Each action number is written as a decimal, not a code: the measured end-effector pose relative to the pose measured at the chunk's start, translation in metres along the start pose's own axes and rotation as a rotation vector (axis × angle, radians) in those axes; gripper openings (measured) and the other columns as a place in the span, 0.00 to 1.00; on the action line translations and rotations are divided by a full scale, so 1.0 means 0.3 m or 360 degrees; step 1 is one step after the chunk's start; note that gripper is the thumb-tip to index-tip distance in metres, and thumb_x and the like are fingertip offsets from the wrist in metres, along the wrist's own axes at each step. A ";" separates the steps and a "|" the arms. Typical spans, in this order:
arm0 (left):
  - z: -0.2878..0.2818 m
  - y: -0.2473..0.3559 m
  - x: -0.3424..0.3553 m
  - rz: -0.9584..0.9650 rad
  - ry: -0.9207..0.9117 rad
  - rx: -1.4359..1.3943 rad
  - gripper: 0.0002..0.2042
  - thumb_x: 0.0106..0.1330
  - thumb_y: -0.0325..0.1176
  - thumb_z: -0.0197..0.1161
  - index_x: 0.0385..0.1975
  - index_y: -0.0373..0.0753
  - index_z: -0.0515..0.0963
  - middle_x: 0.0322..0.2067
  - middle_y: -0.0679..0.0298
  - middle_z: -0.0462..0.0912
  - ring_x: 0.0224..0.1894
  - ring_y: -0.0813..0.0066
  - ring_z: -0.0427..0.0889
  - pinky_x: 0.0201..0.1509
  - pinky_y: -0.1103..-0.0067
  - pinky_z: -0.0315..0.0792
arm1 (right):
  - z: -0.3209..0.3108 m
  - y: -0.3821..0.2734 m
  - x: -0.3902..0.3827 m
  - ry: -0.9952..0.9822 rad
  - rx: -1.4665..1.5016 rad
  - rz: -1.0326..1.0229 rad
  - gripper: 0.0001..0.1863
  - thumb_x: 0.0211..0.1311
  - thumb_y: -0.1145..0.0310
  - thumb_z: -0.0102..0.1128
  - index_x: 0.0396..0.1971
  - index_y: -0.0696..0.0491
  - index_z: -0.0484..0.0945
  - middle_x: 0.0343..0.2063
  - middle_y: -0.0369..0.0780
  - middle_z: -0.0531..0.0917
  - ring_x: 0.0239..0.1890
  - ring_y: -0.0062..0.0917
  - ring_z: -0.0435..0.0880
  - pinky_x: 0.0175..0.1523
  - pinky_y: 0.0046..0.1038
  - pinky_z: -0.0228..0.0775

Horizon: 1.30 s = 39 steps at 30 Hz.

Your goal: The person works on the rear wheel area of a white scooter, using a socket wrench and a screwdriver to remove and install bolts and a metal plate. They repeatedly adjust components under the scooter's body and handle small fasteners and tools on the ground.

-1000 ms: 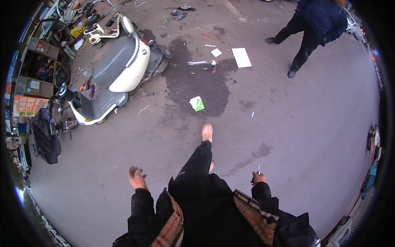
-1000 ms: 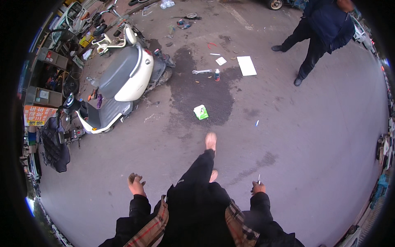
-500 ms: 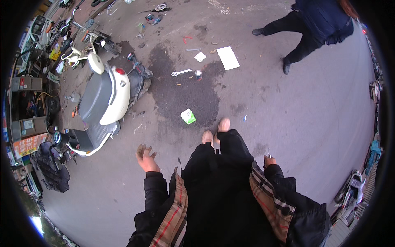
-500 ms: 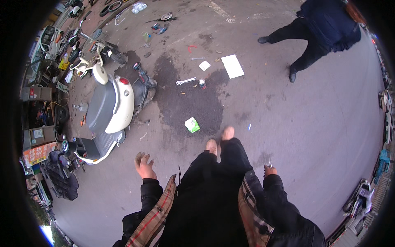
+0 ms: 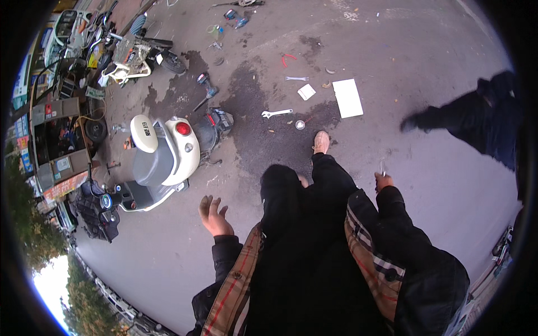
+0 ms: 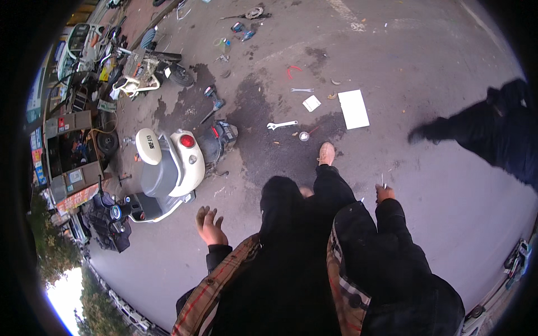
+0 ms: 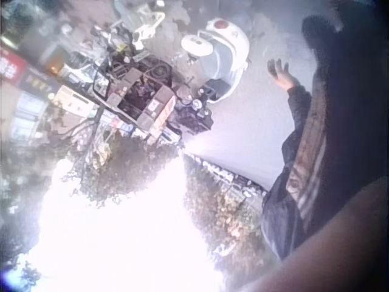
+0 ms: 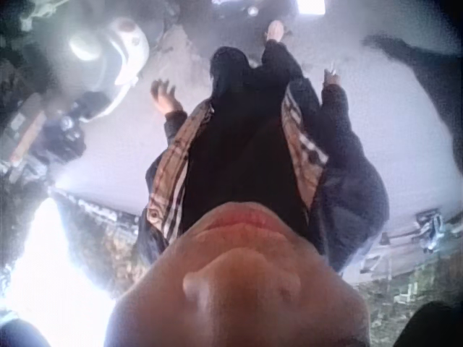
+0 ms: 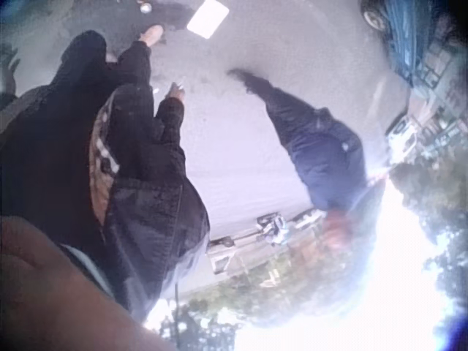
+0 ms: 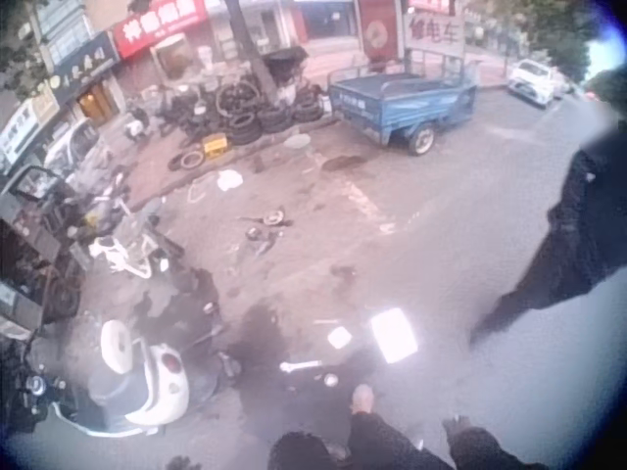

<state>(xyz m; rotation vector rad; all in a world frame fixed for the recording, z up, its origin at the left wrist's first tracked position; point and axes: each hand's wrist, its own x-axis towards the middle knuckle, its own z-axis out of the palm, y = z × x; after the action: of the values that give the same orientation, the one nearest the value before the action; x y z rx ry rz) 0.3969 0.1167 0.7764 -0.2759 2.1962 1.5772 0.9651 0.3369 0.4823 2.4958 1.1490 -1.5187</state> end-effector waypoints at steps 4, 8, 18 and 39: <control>0.249 0.114 0.090 0.0015 0.0005 -0.0105 0.22 0.70 0.27 0.58 0.64 0.36 0.70 0.63 0.58 0.76 0.56 0.64 0.81 0.48 0.71 0.77 | -0.120 -0.329 0.092 -0.0019 0.0087 0.0049 0.20 0.66 0.53 0.66 0.26 0.57 0.78 0.17 0.39 0.78 0.16 0.32 0.79 0.22 0.38 0.70; 0.449 0.171 0.205 -0.0097 0.0005 -0.0159 0.21 0.69 0.27 0.58 0.62 0.37 0.70 0.59 0.59 0.78 0.56 0.64 0.81 0.49 0.70 0.76 | -0.210 -0.533 0.134 0.0133 -0.0034 0.0067 0.22 0.65 0.51 0.66 0.27 0.58 0.80 0.18 0.41 0.80 0.18 0.33 0.81 0.24 0.39 0.72; 0.791 0.465 0.579 0.0017 -0.0028 -0.0140 0.16 0.69 0.28 0.57 0.56 0.40 0.74 0.51 0.63 0.80 0.51 0.69 0.81 0.48 0.70 0.74 | -0.207 -0.769 0.161 0.0144 0.0100 0.0161 0.18 0.66 0.57 0.69 0.26 0.57 0.79 0.19 0.37 0.77 0.19 0.26 0.76 0.23 0.35 0.68; 1.302 0.542 0.594 -0.0136 0.0007 -0.0050 0.21 0.66 0.26 0.62 0.59 0.37 0.72 0.56 0.59 0.80 0.51 0.67 0.83 0.42 0.72 0.78 | -0.357 -1.516 0.645 0.0059 -0.0004 0.0022 0.21 0.68 0.52 0.66 0.26 0.56 0.78 0.18 0.36 0.78 0.16 0.26 0.78 0.21 0.32 0.72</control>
<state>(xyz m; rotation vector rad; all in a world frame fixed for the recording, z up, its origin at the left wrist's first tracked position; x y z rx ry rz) 0.2595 0.5523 0.7316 -0.3778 2.1353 1.5672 0.8333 0.8202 0.5505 2.5351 1.1353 -1.4733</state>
